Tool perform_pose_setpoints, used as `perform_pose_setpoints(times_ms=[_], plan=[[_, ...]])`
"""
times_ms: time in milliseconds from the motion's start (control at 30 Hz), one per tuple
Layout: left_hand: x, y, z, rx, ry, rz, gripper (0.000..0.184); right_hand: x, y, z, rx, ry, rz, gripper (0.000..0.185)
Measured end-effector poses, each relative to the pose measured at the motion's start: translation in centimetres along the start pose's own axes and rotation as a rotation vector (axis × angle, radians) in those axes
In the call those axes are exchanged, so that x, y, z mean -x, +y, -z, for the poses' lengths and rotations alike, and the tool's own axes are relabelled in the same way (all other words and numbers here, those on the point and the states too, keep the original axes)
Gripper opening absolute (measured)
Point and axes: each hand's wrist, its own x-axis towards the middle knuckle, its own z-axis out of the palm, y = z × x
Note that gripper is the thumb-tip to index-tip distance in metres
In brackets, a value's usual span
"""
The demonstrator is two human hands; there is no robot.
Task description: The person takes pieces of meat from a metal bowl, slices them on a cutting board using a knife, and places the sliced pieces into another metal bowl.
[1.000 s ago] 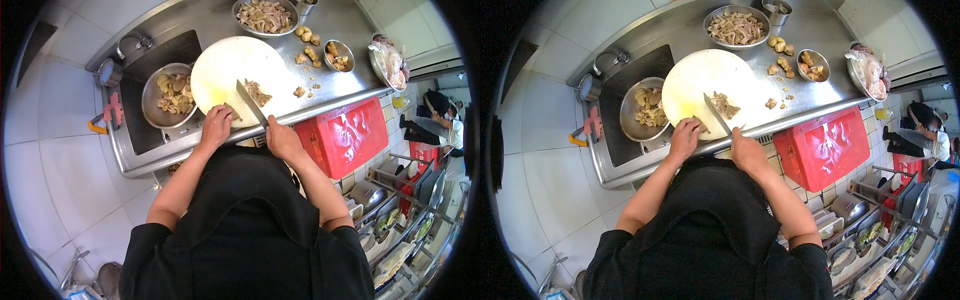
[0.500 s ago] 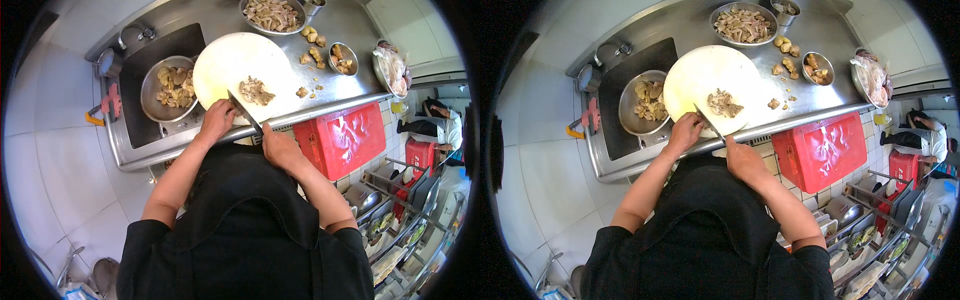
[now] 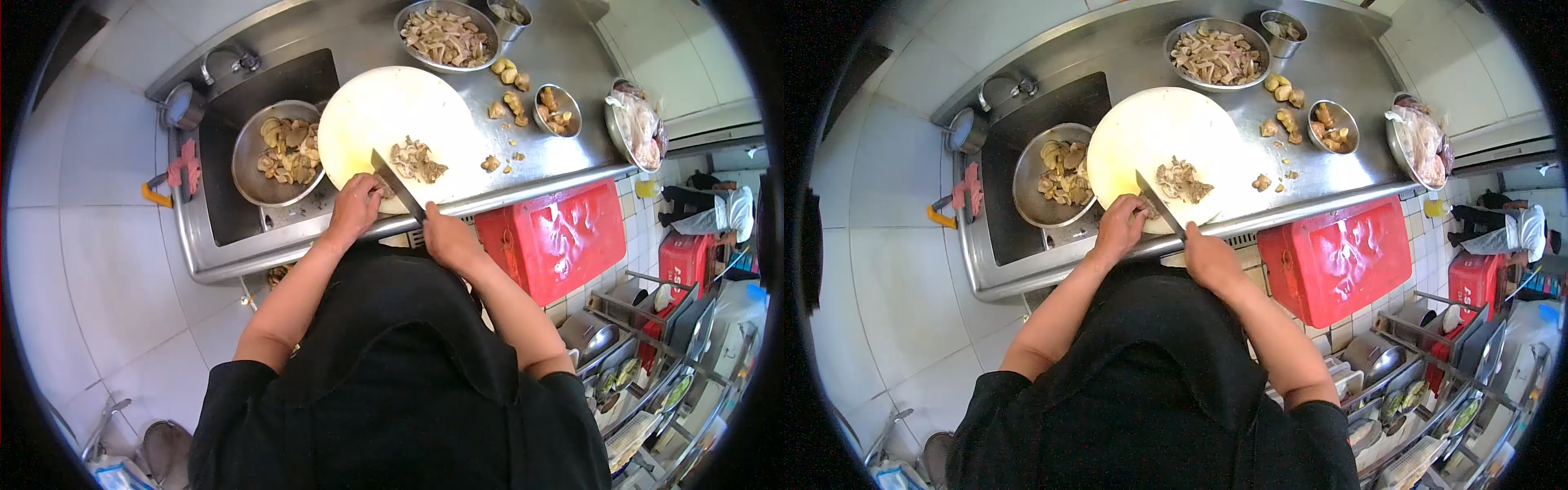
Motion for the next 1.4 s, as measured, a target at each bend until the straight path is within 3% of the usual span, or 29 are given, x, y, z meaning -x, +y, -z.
perform_pose_setpoints(times_ms=[200,500,933,1167,1400], plan=[[0.2,0.0,0.7,0.031,-0.008,-0.074,0.016,0.8,0.8,0.4,-0.071,0.176,0.015,0.021],[0.2,0.1,0.7,-0.067,-0.036,-0.019,0.018,4.5,-2.3,3.3,0.010,0.010,0.046,0.019],[0.0,0.4,0.7,-0.018,-0.038,0.037,0.014,0.3,-0.7,0.7,0.032,-0.078,0.060,0.021],[0.3,-0.3,0.4,-0.015,0.001,-0.078,0.013,-3.8,-1.1,-0.3,0.014,0.066,0.117,0.019],[0.8,0.1,0.4,-0.005,0.089,0.029,0.018,-0.1,-1.6,1.7,-0.024,0.110,0.065,0.018]])
